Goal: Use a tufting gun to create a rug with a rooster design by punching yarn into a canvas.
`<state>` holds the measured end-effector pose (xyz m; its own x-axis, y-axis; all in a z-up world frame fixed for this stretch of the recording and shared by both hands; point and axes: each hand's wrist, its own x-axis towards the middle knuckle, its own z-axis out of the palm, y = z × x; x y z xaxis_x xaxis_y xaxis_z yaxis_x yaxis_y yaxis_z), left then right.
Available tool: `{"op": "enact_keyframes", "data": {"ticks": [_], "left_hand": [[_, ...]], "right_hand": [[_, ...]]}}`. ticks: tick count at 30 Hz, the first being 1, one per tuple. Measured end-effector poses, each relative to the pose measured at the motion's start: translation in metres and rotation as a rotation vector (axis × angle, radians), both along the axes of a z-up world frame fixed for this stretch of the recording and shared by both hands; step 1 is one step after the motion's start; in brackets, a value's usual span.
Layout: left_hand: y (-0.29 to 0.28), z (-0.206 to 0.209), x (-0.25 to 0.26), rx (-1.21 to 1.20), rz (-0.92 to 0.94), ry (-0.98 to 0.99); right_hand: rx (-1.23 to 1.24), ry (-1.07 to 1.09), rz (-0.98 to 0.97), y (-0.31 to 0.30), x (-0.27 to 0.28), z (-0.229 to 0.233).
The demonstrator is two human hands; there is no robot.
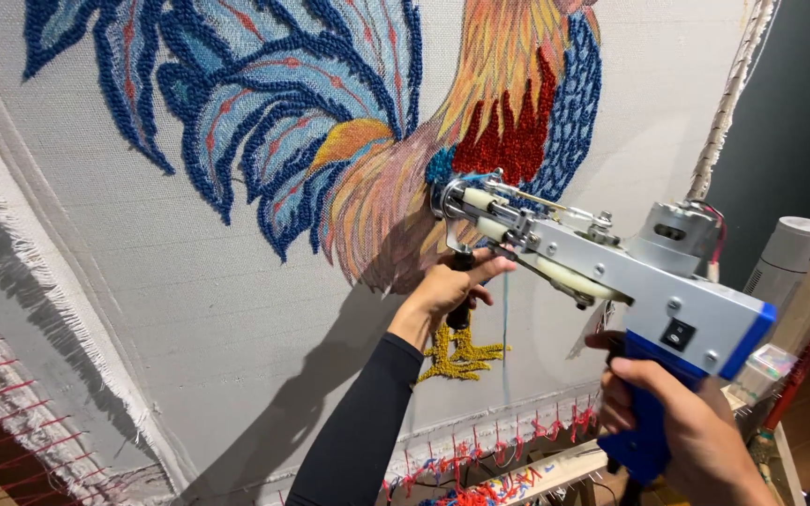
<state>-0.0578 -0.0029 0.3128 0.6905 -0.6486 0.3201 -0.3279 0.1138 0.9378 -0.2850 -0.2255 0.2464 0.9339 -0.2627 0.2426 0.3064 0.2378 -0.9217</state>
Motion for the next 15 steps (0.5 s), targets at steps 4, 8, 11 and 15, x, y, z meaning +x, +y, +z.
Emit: {"op": "enact_keyframes", "data": {"ticks": [4,8,11,15], "left_hand": [[-0.010,-0.012,-0.001,-0.021,-0.044,0.003],[-0.014,-0.003,-0.014,-0.024,-0.030,0.036],[-0.017,0.003,-0.017,0.002,-0.011,0.006],[-0.021,-0.004,-0.008,0.010,-0.014,-0.022]], "right_hand": [[0.076,0.014,0.000,-0.004,-0.021,0.008],[0.050,0.080,-0.071,-0.012,-0.029,0.007],[0.053,0.075,-0.069,-0.017,-0.031,0.006],[0.062,0.043,-0.070,-0.025,-0.026,-0.001]]}}
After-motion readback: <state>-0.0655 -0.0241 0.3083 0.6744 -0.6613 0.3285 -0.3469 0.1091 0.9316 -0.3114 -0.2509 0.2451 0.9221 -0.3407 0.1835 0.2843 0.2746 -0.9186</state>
